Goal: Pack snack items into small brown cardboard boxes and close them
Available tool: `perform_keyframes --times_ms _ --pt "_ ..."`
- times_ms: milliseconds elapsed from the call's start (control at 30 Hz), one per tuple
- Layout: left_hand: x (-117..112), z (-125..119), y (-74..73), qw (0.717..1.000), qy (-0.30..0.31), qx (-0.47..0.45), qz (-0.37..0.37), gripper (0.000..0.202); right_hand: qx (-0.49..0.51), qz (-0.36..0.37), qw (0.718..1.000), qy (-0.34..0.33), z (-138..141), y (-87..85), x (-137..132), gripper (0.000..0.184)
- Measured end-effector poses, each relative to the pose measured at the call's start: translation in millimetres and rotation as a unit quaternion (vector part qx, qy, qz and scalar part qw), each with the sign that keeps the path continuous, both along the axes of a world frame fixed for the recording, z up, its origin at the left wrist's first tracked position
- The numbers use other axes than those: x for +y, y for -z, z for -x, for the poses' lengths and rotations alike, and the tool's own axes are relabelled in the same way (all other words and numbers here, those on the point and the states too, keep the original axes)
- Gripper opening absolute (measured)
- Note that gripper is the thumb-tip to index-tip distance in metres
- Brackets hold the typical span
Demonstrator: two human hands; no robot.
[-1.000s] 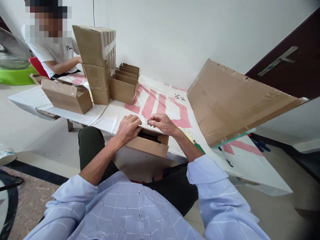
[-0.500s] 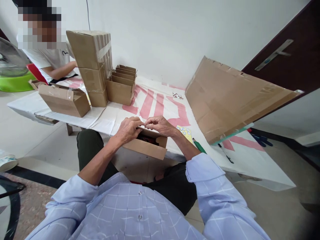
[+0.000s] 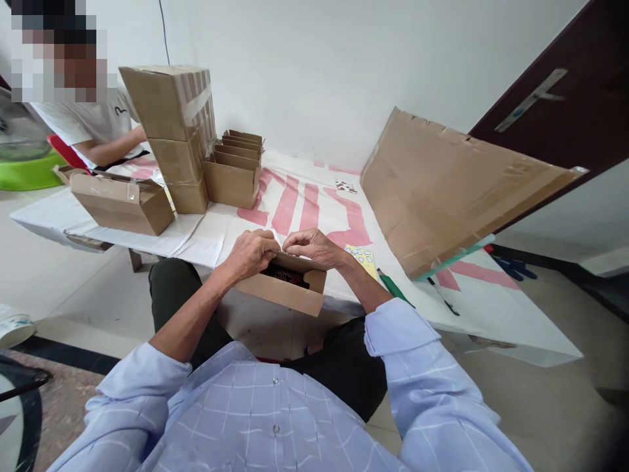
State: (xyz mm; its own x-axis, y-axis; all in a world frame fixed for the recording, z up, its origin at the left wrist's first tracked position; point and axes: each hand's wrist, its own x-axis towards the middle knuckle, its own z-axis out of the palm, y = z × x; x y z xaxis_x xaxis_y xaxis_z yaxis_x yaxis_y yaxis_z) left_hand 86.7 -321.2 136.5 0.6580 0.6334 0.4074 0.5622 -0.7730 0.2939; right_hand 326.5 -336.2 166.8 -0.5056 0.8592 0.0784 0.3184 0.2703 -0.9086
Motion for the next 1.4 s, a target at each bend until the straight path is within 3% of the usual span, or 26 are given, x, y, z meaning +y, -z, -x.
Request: perform_keyframes --times_ms 367,800,967,1167,1300,1400 --pt "4.2 -0.6 1.9 1.0 0.017 -0.013 0.001 0.026 0.041 0.043 0.998 0.016 -5.4 9.0 3.8 0.028" --pt "1.5 0.0 -9.0 0.999 0.008 -0.029 0.035 0.026 0.02 -0.002 0.999 0.043 -11.6 14.5 0.5 0.026" --pt "2.0 -2.5 -11.6 0.999 -0.003 -0.022 0.04 0.027 -0.004 -0.025 0.999 0.046 -13.3 11.1 -4.3 0.026" --pt "9.6 -6.3 -13.5 0.999 -0.015 -0.013 0.036 0.025 -0.071 -0.063 0.995 0.012 -11.4 -5.1 -11.0 0.029" --pt "20.3 -10.7 -13.5 0.998 -0.015 -0.024 0.054 0.022 -0.191 -0.162 0.967 0.05 -5.8 -9.5 -8.8 0.013" --pt "30.9 -12.0 -12.6 0.996 -0.012 -0.046 0.082 0.022 -0.276 -0.231 0.928 0.091 -3.1 -6.9 -3.2 0.016"
